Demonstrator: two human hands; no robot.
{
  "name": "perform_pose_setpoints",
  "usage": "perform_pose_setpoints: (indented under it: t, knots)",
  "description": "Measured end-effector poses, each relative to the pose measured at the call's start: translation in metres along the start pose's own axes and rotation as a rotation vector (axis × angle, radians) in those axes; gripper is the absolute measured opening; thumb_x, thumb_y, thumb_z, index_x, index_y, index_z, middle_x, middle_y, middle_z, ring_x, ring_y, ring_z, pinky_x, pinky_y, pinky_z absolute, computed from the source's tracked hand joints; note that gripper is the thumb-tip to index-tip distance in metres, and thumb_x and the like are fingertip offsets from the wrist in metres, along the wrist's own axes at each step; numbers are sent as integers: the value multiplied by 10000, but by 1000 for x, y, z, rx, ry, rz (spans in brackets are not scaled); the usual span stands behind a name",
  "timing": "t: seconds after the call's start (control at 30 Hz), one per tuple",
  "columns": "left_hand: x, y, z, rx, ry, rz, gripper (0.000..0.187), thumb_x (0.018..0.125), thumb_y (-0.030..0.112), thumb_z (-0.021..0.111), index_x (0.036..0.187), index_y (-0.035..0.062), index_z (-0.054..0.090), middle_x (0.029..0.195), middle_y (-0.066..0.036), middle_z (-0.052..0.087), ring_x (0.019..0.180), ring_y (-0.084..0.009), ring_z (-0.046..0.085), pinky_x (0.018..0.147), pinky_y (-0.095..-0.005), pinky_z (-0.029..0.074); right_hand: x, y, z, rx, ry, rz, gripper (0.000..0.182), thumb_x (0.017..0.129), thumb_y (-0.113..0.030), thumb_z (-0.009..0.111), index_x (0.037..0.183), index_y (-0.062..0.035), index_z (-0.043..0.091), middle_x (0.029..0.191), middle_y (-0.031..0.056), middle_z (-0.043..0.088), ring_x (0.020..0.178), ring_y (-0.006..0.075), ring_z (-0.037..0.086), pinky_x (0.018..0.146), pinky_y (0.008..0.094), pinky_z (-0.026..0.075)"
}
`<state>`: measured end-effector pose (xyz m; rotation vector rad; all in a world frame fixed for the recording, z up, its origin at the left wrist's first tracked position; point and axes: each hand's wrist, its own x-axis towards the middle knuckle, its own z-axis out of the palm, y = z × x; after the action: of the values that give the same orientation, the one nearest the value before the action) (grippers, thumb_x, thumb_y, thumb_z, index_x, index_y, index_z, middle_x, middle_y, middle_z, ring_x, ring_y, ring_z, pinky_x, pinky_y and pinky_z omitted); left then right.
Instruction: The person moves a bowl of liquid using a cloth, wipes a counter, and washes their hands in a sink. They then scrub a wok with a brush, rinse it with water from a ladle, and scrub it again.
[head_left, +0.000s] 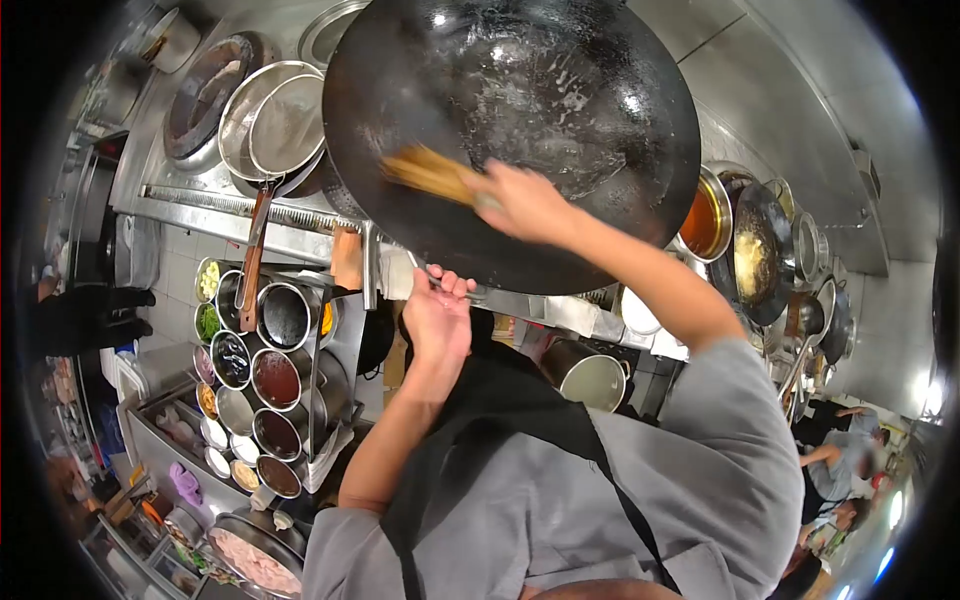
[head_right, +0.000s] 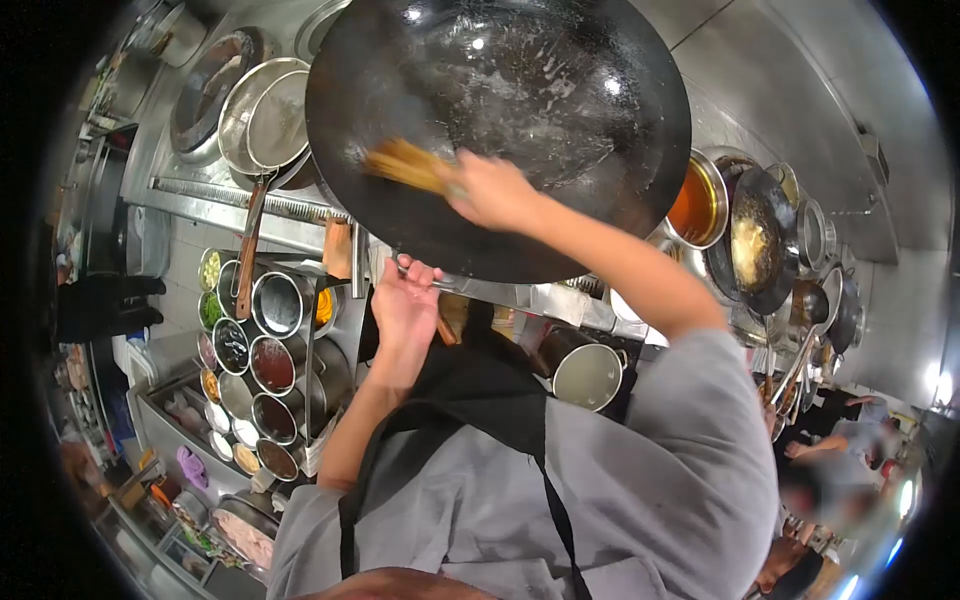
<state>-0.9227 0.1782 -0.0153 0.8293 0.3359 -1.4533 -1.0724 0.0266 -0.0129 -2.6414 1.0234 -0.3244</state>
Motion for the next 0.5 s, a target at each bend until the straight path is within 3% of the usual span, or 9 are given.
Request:
perform_pose_setpoints:
  t: [0.07, 0.13, 0.17, 0.23, 0.27, 0.33, 0.4, 0.47, 0.5]
  knots:
    - [2, -3, 1, -44, -64, -6, 348, 1052, 310, 295, 796, 106, 413, 637, 1, 340, 573, -141, 319, 681, -318, 379, -55, 15, -16, -68, -192, 154, 430, 797, -207, 631, 1223, -166, 589, 1029, 222, 568, 821, 389, 660, 704, 487, 535]
    - [4, -3, 7, -50, -30, -18, 364, 1046, 281, 293, 724, 130, 368, 579, 23, 274, 516, -120, 248, 583, -294, 314, -50, 94, -5, -419, -255, 459, 362, 827, -211, 607, 1186, -168, 597, 1028, 214, 582, 846, 371, 669, 717, 482, 542]
    - [6, -2, 4, -48, -60, -31, 372, 1038, 283, 301, 698, 137, 341, 567, 24, 245, 504, -119, 223, 554, -292, 280, -23, 126, -17, -455, -239, 433, 309, 860, -210, 570, 1159, -134, 597, 1030, 210, 604, 870, 369, 672, 736, 482, 544]
    - [9, 1, 15, -47, 28, -61, 398, 1014, 302, 326, 650, 146, 282, 542, 25, 169, 474, -122, 158, 480, -299, 202, 50, 183, -11, -376, 132, 409, 402, 871, -230, 509, 1258, -120, 527, 1047, 195, 630, 886, 391, 662, 747, 492, 538]
    - [13, 0, 15, -46, 34, -62, 398, 1014, 302, 326, 650, 146, 282, 542, 25, 169, 474, -122, 158, 480, -299, 202, 94, 191, -11, -353, 82, 571, 373, 854, -235, 522, 1214, -157, 578, 1116, 173, 623, 970, 381, 646, 803, 481, 528]
    - [16, 1, 13, -26, -8, -22, 391, 1006, 316, 337, 657, 147, 282, 539, 24, 164, 463, -124, 143, 458, -298, 180, 156, 147, -16, -135, 283, 667, 342, 804, -264, 546, 1117, -174, 648, 1142, 167, 614, 1022, 374, 625, 847, 479, 511]
    - [21, 4, 14, -3, 14, -14, 394, 1007, 310, 337, 651, 150, 280, 532, 27, 160, 453, -123, 128, 440, -299, 158, 184, 107, -2, -126, 207, 587, 349, 791, -260, 535, 1103, -162, 656, 1150, 190, 603, 1036, 385, 617, 859, 467, 506]
    - [28, 8, 11, 1, -21, 24, 405, 1008, 308, 334, 639, 152, 280, 524, 29, 159, 446, -120, 122, 431, -295, 153, 150, 33, -8, -100, 163, 468, 311, 800, -205, 524, 1007, 5, 623, 945, 229, 651, 846, 405, 660, 768, 465, 536]
    - [32, 10, 12, -10, 0, 25, 406, 998, 293, 340, 616, 164, 300, 504, 40, 167, 421, -112, 125, 407, -288, 139, 122, 15, 3, -84, 134, 363, 279, 829, -196, 523, 980, 27, 597, 801, 217, 649, 758, 416, 656, 718, 488, 533]
